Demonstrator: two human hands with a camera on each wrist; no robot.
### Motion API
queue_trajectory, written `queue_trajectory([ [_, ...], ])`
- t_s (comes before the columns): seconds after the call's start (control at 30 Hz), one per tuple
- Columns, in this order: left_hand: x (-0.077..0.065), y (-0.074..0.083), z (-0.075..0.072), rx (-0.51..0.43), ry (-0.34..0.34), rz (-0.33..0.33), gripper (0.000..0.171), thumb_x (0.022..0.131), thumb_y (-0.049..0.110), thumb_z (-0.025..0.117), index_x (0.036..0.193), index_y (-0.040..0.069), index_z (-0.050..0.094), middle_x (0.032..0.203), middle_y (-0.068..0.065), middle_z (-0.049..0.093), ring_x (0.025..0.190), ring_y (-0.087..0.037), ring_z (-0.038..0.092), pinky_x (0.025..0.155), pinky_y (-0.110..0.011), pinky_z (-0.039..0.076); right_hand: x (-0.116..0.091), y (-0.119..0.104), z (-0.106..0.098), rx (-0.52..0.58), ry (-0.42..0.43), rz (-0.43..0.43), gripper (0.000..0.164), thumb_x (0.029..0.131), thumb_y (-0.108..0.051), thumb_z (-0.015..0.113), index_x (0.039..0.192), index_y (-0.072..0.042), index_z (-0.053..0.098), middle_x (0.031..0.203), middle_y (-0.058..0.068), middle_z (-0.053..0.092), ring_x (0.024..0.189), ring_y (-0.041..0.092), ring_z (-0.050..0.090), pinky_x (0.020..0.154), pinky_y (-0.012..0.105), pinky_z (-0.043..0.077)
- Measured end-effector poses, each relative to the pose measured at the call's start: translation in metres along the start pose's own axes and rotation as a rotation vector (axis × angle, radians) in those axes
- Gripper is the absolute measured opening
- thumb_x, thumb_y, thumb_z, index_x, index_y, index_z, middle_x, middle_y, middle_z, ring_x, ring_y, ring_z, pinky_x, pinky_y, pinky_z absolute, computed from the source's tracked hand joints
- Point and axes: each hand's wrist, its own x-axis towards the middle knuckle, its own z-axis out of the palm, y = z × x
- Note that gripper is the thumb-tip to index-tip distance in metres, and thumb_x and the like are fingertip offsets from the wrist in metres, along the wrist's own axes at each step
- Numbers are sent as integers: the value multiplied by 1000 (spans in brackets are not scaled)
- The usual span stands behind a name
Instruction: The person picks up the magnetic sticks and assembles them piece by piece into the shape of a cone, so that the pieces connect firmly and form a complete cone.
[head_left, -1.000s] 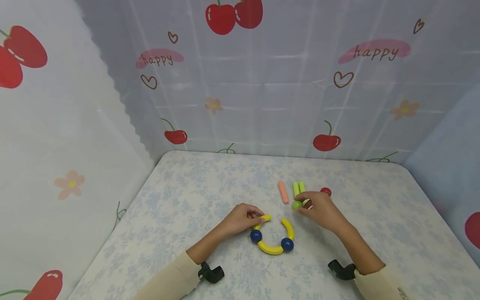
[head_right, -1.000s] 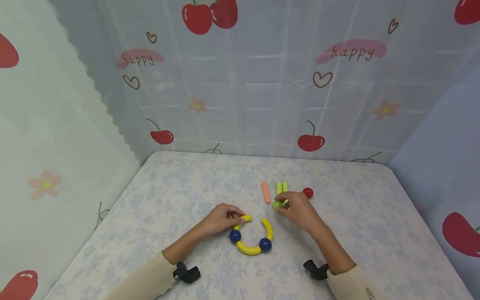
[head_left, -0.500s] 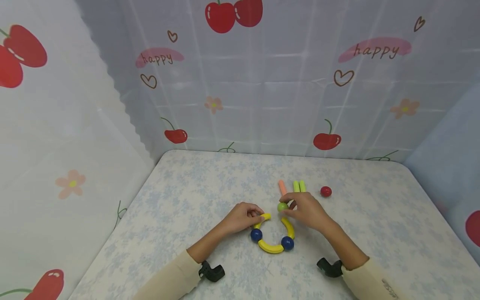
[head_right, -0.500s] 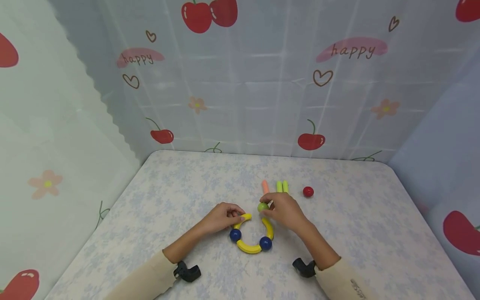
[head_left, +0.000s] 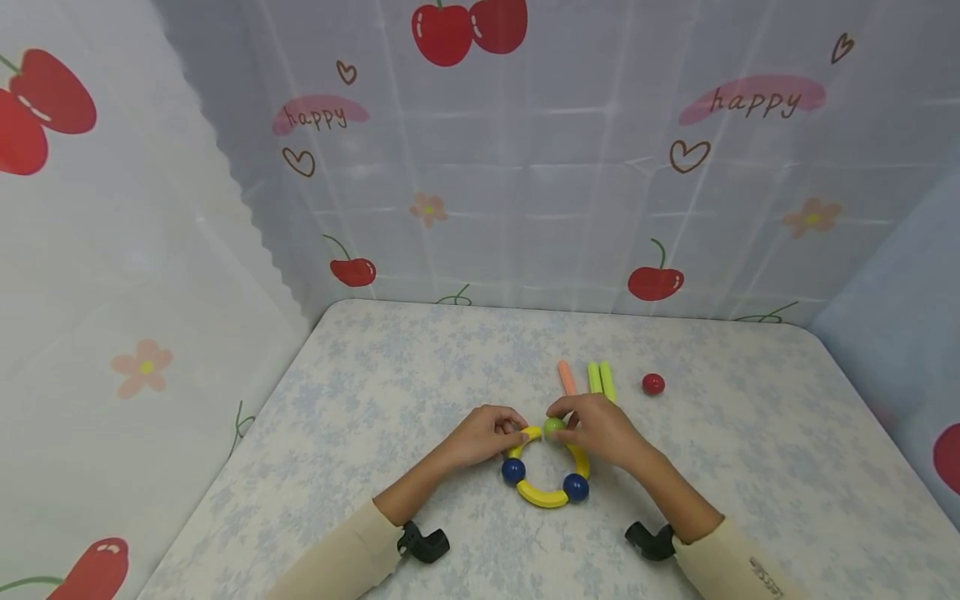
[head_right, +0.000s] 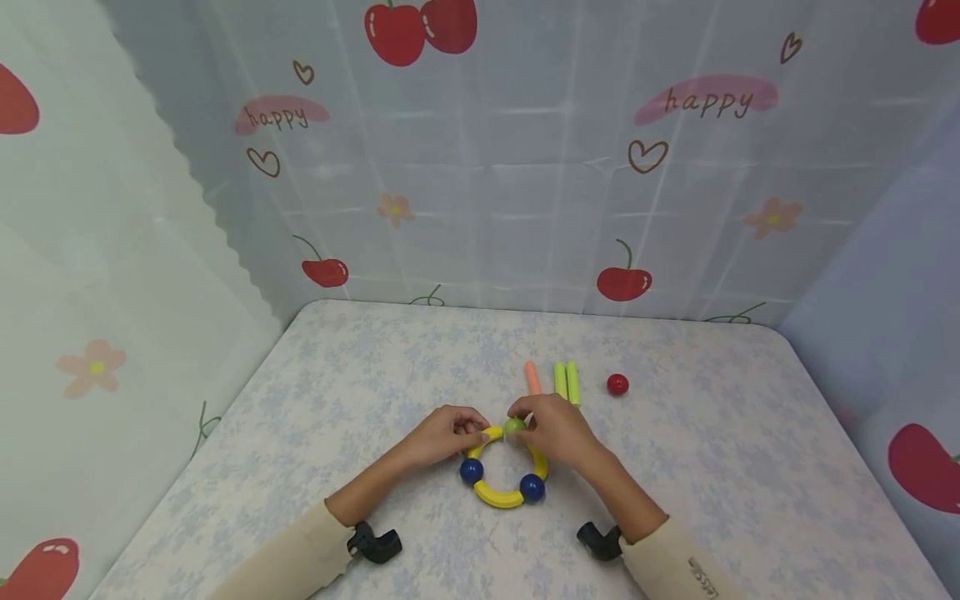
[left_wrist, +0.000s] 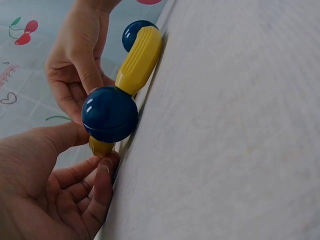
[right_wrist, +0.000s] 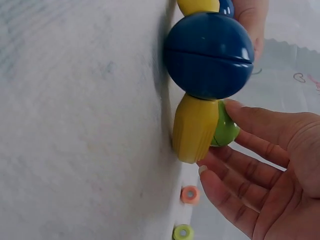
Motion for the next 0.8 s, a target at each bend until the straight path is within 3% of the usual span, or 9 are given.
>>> queue_trajectory([
  [0.27,1,-1,0,0,-3,-4,16,97,24,70,108,13,75,81,4,68,61,-11,60,55,-26,51,2,-2,3,-25,-26,25,26,84,-11,84,109,-8,77,101,-1,74,80,8,64,65,24,54],
  [0.5,1,0,1,7,1,3,18,97,25,70,109,13,75,80,3,68,60,-12,59,54,-25,50,-6,-2,-5,-69,-34,141,30,83,-21,86,107,-8,75,90,0,70,76,12,62,67,31,54],
  [0.67,1,0,1,11,4,-3,18,96,24,71,109,12,75,80,3,67,61,-11,59,54,-25,51,-13,2,-7,-86,-95,234,23,80,-24,89,89,-9,73,73,-3,62,66,14,55,60,29,48],
  [0.8,0,1,1,15,5,-7,17,96,24,71,109,13,75,80,3,67,60,-11,59,54,-25,51,-16,4,-7,-72,-129,256,25,79,-26,89,74,-13,69,63,-3,58,60,13,52,54,26,42],
])
